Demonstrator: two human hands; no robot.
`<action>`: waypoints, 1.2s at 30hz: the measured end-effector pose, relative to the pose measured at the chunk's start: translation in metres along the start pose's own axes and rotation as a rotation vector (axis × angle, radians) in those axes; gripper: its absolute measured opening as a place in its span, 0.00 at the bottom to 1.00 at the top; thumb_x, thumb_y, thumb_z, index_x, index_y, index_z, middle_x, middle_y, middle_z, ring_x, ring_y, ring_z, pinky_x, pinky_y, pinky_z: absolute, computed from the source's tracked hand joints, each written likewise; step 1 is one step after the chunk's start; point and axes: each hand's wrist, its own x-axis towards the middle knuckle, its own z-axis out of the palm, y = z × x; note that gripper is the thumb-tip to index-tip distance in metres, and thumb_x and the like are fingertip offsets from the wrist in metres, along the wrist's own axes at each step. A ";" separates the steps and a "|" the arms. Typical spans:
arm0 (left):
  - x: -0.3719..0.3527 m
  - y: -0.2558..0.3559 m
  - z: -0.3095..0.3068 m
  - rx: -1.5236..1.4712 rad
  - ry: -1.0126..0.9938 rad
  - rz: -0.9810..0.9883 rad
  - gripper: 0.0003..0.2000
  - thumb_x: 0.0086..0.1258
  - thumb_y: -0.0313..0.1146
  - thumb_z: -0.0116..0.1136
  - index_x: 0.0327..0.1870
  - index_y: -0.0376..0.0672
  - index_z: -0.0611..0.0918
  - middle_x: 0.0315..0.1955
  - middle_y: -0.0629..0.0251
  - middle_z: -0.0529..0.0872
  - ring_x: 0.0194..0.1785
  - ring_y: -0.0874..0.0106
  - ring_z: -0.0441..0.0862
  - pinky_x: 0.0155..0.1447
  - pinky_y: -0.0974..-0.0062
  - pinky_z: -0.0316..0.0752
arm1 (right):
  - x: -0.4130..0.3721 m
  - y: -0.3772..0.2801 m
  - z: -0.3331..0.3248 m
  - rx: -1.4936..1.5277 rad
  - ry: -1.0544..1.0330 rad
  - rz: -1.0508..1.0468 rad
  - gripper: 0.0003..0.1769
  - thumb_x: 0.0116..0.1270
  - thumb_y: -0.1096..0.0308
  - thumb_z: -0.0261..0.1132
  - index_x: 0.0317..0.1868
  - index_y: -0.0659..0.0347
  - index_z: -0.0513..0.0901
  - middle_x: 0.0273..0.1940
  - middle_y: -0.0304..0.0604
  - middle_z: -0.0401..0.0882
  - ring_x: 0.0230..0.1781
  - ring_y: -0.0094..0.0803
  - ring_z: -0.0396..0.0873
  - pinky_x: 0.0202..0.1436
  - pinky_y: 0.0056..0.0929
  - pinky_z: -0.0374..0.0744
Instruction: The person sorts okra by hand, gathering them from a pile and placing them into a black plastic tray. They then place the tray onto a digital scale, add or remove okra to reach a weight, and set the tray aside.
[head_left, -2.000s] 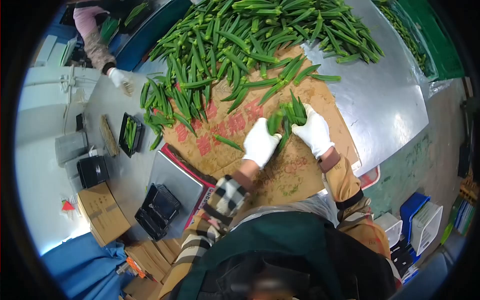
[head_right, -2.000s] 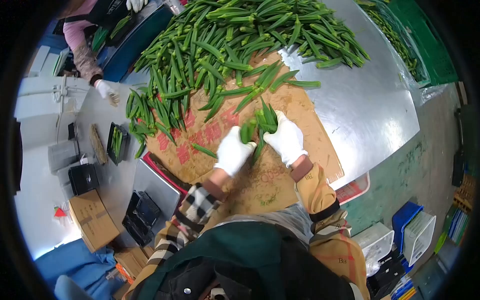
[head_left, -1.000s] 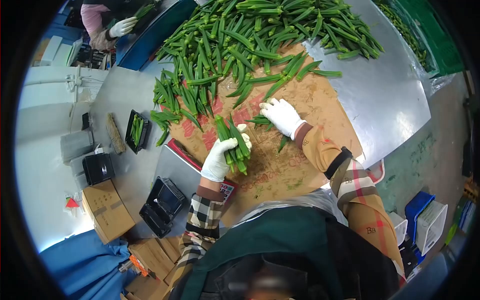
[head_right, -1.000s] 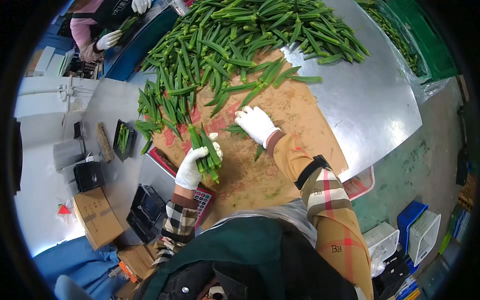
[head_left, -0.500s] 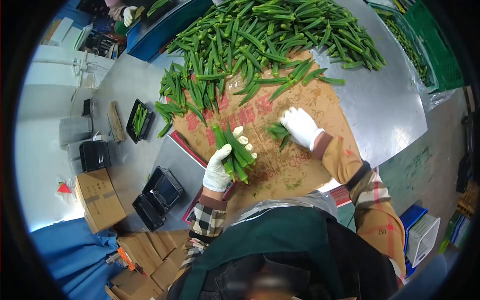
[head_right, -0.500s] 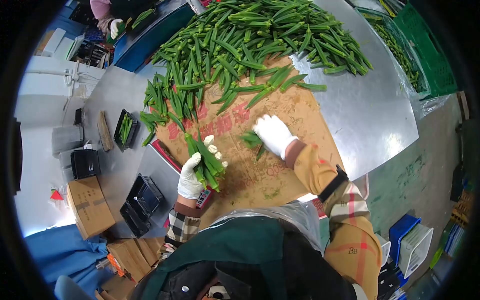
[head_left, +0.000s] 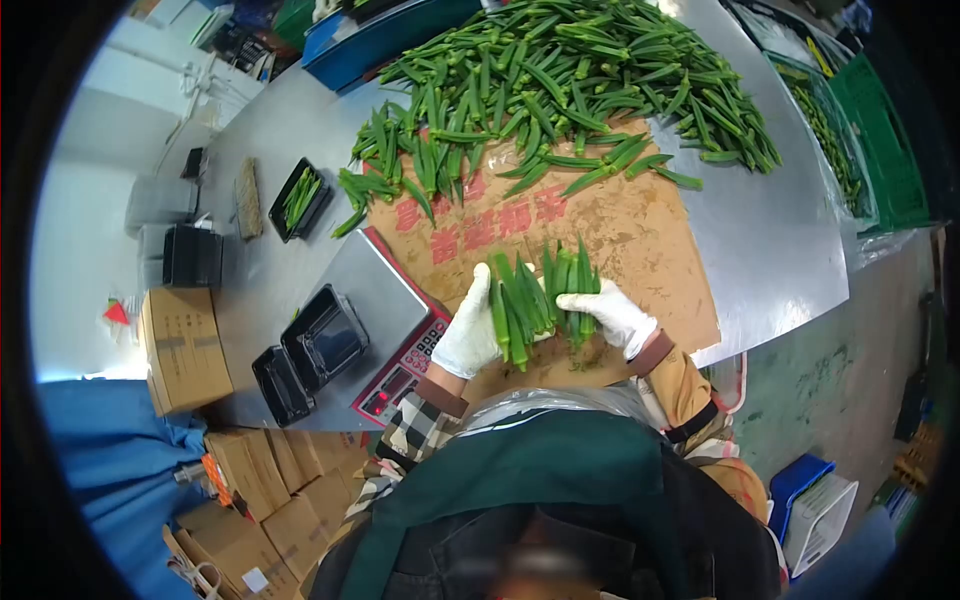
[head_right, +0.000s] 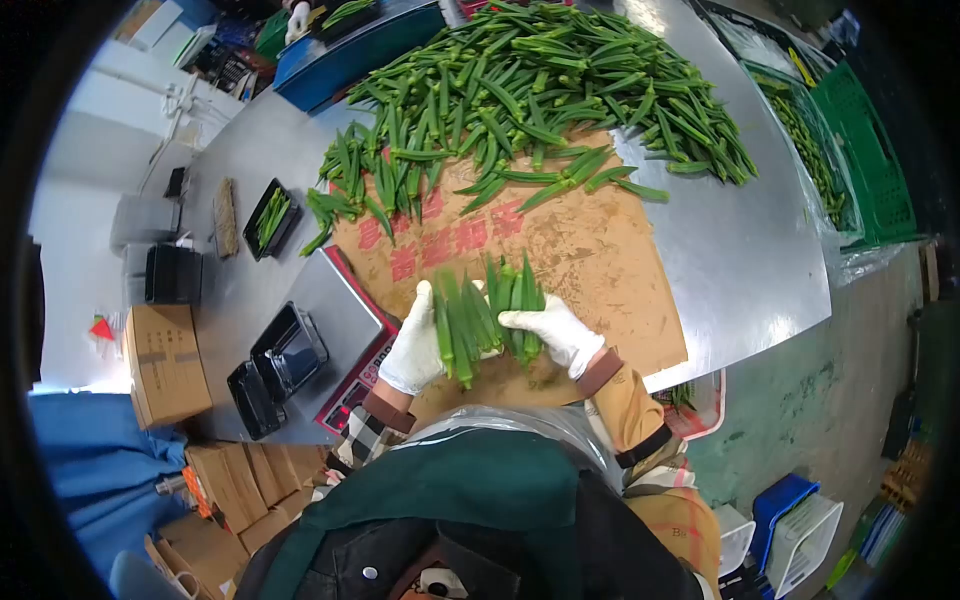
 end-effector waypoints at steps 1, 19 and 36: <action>-0.004 0.000 0.005 -0.054 -0.023 -0.027 0.41 0.76 0.68 0.42 0.76 0.40 0.64 0.70 0.53 0.73 0.71 0.55 0.73 0.74 0.49 0.67 | -0.002 0.005 0.010 0.056 -0.020 0.000 0.26 0.68 0.75 0.69 0.67 0.64 0.77 0.58 0.38 0.83 0.57 0.26 0.79 0.63 0.29 0.77; -0.181 0.127 -0.006 1.015 0.294 0.502 0.27 0.81 0.36 0.52 0.77 0.38 0.64 0.68 0.61 0.74 0.69 0.72 0.71 0.73 0.72 0.64 | 0.064 0.049 0.281 0.252 -0.292 -0.078 0.19 0.81 0.61 0.56 0.66 0.57 0.70 0.57 0.42 0.79 0.51 0.33 0.82 0.53 0.36 0.83; -0.330 0.168 -0.157 1.046 1.042 0.891 0.21 0.83 0.38 0.49 0.69 0.36 0.75 0.58 0.62 0.86 0.63 0.73 0.79 0.69 0.77 0.68 | 0.080 0.084 0.133 0.174 -0.019 0.181 0.24 0.80 0.62 0.56 0.67 0.71 0.71 0.67 0.58 0.74 0.66 0.49 0.76 0.66 0.44 0.79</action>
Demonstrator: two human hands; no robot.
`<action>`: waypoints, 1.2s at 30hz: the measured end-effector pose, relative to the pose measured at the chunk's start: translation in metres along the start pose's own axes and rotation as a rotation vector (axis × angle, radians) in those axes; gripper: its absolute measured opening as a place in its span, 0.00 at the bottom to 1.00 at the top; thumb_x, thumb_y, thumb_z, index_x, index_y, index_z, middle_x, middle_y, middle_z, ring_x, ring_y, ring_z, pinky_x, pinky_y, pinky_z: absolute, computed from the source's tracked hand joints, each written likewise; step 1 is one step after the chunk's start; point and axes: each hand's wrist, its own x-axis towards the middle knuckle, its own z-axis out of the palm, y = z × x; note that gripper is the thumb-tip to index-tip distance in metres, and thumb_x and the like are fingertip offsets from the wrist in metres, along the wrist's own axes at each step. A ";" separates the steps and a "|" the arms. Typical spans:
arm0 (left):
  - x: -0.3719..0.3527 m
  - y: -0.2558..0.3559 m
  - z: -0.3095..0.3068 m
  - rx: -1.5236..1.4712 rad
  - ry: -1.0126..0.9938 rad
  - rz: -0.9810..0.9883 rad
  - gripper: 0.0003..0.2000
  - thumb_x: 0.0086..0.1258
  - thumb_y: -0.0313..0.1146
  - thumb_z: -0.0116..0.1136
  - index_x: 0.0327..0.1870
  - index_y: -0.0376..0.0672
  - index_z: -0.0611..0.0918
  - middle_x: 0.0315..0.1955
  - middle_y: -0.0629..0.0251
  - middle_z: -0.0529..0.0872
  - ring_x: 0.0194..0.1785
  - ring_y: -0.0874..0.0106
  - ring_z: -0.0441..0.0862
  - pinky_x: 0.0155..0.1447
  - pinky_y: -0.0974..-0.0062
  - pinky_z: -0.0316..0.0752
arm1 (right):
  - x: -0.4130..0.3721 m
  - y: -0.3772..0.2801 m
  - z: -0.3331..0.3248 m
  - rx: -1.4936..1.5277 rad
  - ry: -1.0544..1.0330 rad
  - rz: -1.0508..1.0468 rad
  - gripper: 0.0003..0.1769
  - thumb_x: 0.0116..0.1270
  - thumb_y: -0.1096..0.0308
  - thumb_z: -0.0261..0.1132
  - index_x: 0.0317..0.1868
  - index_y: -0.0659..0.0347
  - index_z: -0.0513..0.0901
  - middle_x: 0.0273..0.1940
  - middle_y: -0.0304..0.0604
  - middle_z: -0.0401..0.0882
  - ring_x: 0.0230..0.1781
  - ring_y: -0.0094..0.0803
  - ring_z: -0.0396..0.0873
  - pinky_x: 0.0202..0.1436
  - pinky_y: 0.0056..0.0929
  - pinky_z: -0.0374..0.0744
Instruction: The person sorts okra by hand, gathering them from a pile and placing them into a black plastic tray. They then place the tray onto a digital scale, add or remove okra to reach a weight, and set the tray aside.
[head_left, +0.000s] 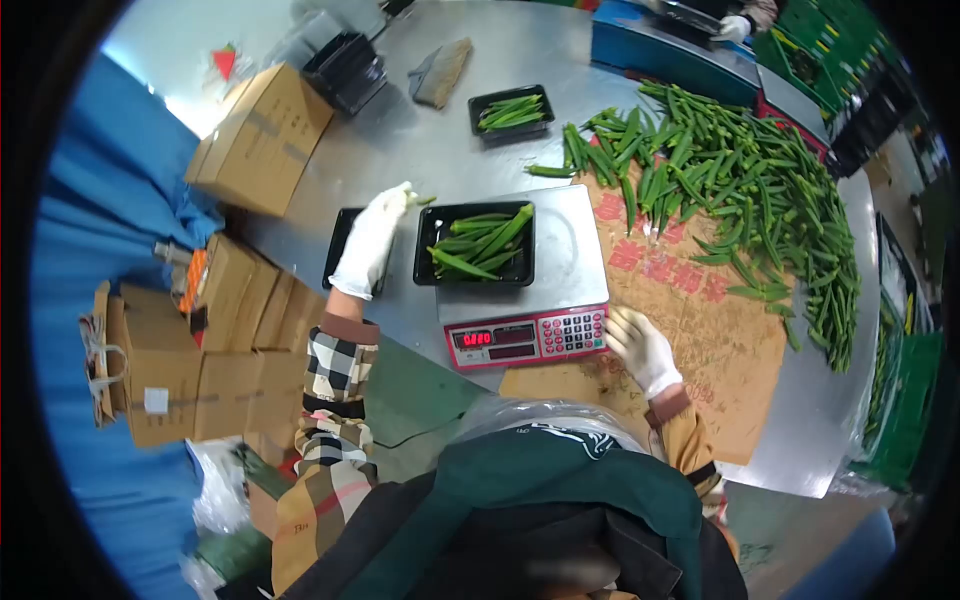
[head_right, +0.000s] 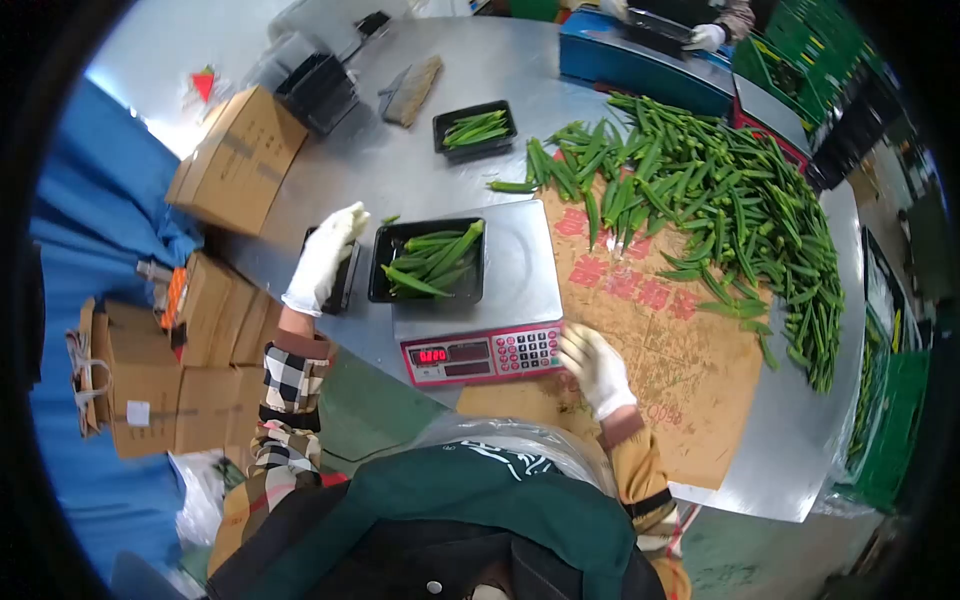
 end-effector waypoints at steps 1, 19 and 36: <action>-0.010 -0.002 -0.005 -0.150 0.077 -0.102 0.21 0.82 0.43 0.50 0.68 0.40 0.77 0.57 0.65 0.86 0.63 0.74 0.79 0.69 0.72 0.68 | -0.003 0.012 -0.044 -0.041 0.187 -0.013 0.24 0.79 0.61 0.57 0.66 0.69 0.72 0.67 0.56 0.75 0.64 0.48 0.78 0.64 0.43 0.80; -0.032 -0.054 0.047 0.485 0.303 0.110 0.25 0.71 0.40 0.64 0.65 0.37 0.78 0.58 0.47 0.83 0.61 0.54 0.80 0.67 0.62 0.73 | -0.021 0.054 -0.111 -0.379 0.531 -0.131 0.17 0.78 0.63 0.60 0.62 0.60 0.79 0.55 0.45 0.85 0.51 0.35 0.85 0.49 0.31 0.82; 0.050 -0.083 0.028 -0.373 -0.011 -0.408 0.10 0.77 0.35 0.54 0.52 0.41 0.79 0.34 0.63 0.85 0.34 0.69 0.84 0.33 0.66 0.83 | -0.017 0.059 -0.107 -0.409 0.603 -0.133 0.12 0.78 0.67 0.59 0.56 0.60 0.81 0.46 0.39 0.86 0.40 0.26 0.85 0.39 0.25 0.82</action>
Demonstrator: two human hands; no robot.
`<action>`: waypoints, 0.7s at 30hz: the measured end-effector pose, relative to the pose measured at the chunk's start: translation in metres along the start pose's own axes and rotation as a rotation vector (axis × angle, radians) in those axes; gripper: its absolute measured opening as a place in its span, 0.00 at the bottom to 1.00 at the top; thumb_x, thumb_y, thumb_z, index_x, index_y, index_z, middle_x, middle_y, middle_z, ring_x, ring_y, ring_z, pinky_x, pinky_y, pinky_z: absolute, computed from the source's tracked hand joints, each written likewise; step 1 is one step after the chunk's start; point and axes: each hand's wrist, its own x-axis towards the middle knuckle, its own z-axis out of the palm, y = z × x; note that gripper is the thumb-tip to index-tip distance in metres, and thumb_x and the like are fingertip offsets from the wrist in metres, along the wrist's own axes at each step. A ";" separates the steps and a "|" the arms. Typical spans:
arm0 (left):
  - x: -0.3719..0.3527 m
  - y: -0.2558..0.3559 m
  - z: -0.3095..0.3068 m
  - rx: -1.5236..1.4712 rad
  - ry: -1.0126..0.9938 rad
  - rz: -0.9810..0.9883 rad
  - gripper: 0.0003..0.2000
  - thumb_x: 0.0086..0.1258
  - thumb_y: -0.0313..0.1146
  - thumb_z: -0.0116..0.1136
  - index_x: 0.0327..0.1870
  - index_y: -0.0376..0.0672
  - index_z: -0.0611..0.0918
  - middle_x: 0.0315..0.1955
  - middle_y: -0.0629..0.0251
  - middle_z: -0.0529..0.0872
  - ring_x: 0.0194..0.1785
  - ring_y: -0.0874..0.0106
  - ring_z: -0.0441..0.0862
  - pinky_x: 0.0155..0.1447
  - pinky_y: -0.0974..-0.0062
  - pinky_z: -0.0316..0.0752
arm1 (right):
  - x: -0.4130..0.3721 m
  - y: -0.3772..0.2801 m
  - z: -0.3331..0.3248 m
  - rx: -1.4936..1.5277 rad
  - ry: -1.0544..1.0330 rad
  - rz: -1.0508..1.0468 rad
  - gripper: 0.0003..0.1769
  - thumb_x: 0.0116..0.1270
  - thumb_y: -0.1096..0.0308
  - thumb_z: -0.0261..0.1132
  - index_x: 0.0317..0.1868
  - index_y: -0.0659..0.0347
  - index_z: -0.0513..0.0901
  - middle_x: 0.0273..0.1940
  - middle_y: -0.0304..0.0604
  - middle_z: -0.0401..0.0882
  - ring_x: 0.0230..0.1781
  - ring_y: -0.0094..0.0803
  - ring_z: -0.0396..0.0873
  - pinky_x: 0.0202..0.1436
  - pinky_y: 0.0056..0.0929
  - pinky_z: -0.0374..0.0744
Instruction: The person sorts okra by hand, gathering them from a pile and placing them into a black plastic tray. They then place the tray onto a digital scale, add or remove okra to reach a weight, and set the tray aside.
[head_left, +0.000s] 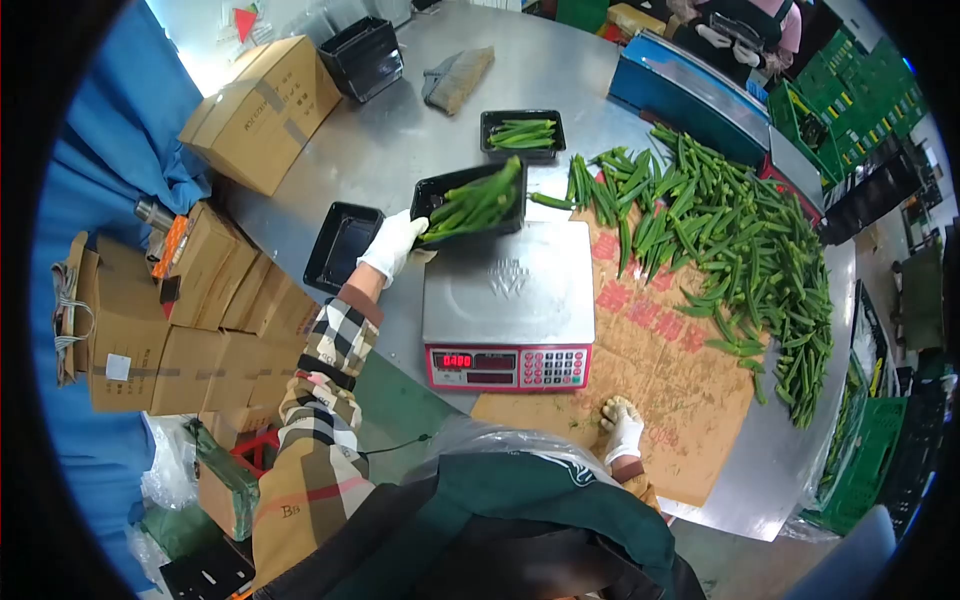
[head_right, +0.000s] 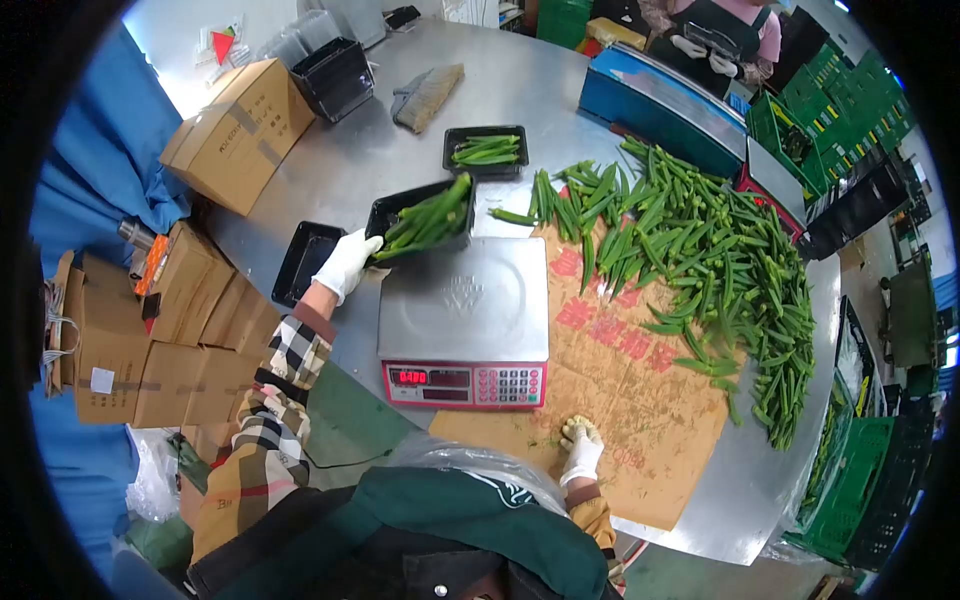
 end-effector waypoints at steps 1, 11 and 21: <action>0.010 0.013 0.006 -0.020 -0.027 0.012 0.08 0.77 0.32 0.51 0.47 0.39 0.79 0.34 0.60 0.84 0.30 0.69 0.83 0.35 0.67 0.84 | -0.001 -0.001 0.001 -0.010 0.011 0.002 0.12 0.78 0.67 0.59 0.56 0.60 0.81 0.45 0.38 0.86 0.40 0.26 0.85 0.39 0.25 0.82; 0.181 0.019 0.055 0.084 0.085 -0.249 0.14 0.76 0.33 0.50 0.58 0.39 0.78 0.53 0.53 0.79 0.52 0.55 0.82 0.41 0.49 0.91 | -0.001 0.003 0.005 -0.061 0.071 -0.031 0.08 0.77 0.71 0.58 0.51 0.61 0.82 0.41 0.39 0.86 0.34 0.23 0.83 0.32 0.21 0.81; 0.290 -0.001 0.098 -0.691 0.124 -0.212 0.20 0.81 0.38 0.50 0.70 0.42 0.70 0.67 0.53 0.73 0.67 0.52 0.73 0.63 0.42 0.79 | -0.004 0.010 0.013 -0.131 0.159 -0.065 0.09 0.78 0.70 0.59 0.52 0.63 0.82 0.40 0.38 0.86 0.32 0.22 0.82 0.31 0.21 0.78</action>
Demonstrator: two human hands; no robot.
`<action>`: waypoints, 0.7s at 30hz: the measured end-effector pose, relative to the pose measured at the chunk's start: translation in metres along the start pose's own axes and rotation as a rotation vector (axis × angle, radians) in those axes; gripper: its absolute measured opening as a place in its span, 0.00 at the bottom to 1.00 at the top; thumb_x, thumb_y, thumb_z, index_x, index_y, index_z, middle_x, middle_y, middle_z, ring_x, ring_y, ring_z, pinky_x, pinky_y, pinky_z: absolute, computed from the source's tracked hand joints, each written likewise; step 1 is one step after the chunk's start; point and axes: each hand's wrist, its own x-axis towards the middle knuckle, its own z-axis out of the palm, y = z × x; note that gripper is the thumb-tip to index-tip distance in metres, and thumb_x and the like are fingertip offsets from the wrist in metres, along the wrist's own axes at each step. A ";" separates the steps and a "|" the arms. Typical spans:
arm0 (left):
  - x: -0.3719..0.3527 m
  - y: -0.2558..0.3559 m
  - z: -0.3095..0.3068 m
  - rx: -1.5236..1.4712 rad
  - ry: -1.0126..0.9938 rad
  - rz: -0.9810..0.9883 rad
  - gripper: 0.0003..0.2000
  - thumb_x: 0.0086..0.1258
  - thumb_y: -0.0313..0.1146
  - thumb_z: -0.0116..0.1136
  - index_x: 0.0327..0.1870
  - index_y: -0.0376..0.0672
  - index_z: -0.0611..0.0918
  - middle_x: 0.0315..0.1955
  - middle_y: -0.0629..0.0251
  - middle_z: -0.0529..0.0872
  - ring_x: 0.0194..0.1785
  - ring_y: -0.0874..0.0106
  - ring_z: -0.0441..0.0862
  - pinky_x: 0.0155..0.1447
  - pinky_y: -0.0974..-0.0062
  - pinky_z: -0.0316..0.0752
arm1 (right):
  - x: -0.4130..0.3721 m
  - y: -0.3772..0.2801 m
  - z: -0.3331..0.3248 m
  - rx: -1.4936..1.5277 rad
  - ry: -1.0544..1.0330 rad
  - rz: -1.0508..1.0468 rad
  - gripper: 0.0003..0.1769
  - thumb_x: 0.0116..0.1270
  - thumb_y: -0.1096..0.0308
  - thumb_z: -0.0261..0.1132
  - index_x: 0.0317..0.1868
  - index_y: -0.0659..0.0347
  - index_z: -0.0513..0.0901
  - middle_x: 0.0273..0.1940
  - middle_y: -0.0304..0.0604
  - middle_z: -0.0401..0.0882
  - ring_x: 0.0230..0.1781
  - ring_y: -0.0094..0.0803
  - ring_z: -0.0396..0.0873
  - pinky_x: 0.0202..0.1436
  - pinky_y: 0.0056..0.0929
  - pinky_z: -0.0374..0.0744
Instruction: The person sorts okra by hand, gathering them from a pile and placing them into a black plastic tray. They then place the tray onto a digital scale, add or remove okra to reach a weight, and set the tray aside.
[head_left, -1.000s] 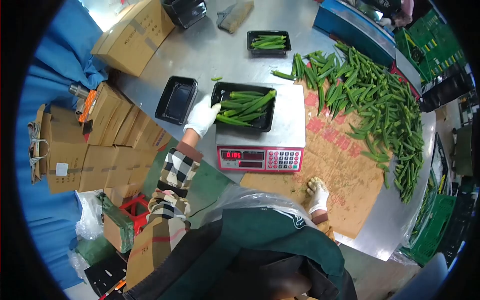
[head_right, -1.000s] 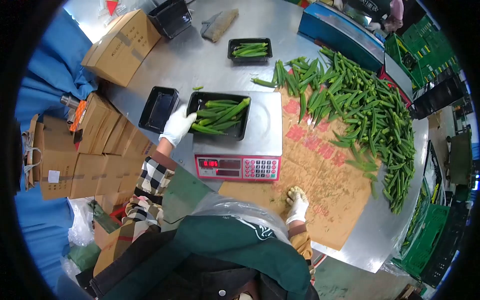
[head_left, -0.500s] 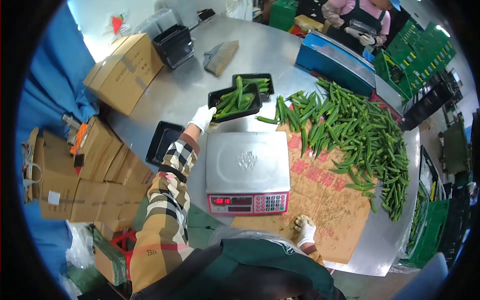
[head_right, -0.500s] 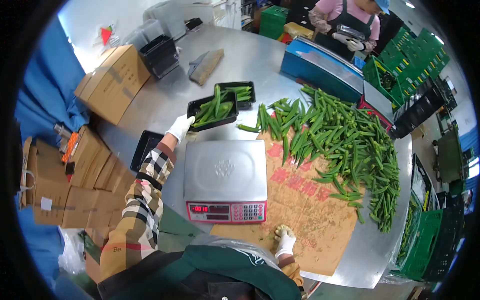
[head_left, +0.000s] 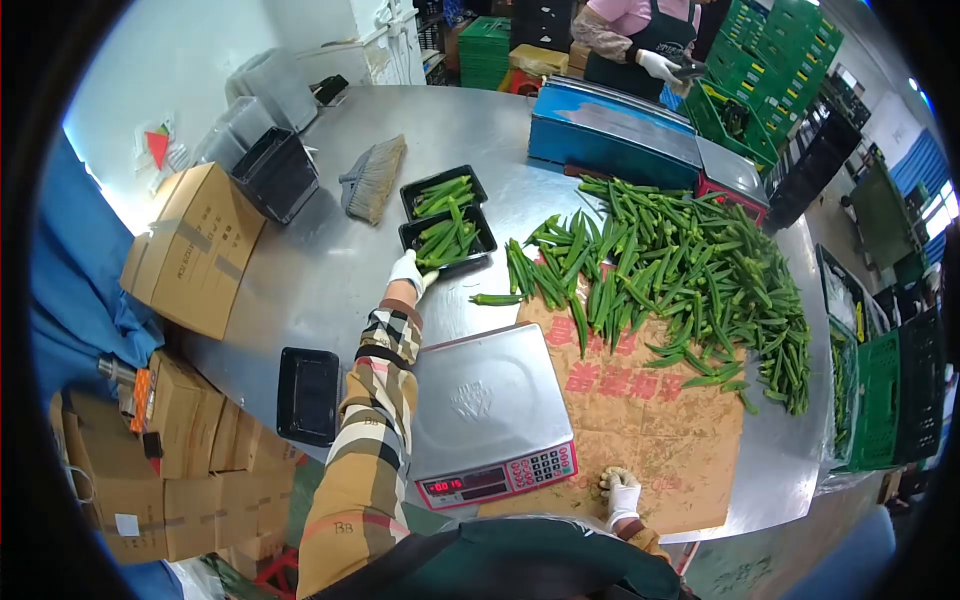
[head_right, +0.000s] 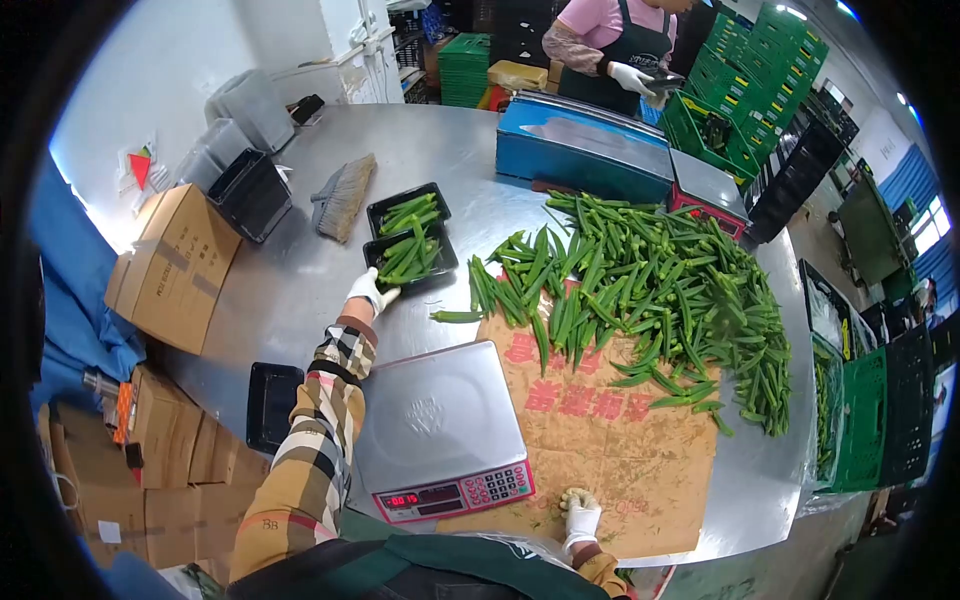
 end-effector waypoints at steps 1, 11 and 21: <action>0.009 0.005 -0.001 0.018 -0.009 0.026 0.24 0.78 0.38 0.56 0.70 0.40 0.69 0.69 0.51 0.71 0.67 0.52 0.73 0.63 0.42 0.79 | -0.001 -0.001 0.002 -0.006 0.018 -0.008 0.08 0.77 0.70 0.60 0.50 0.62 0.82 0.38 0.37 0.86 0.30 0.21 0.81 0.30 0.20 0.77; -0.188 0.077 -0.074 1.183 0.239 0.986 0.34 0.74 0.36 0.62 0.75 0.29 0.63 0.75 0.44 0.66 0.78 0.57 0.62 0.80 0.65 0.55 | -0.004 -0.007 0.008 -0.047 0.074 -0.015 0.05 0.75 0.72 0.62 0.44 0.61 0.84 0.33 0.36 0.85 0.27 0.20 0.80 0.28 0.21 0.77; -0.249 -0.008 -0.298 1.355 0.289 0.752 0.17 0.79 0.37 0.55 0.54 0.30 0.85 0.48 0.51 0.88 0.50 0.61 0.84 0.58 0.67 0.76 | 0.013 0.013 0.020 -0.056 0.125 -0.122 0.07 0.74 0.75 0.58 0.40 0.65 0.83 0.32 0.39 0.84 0.29 0.25 0.81 0.34 0.24 0.80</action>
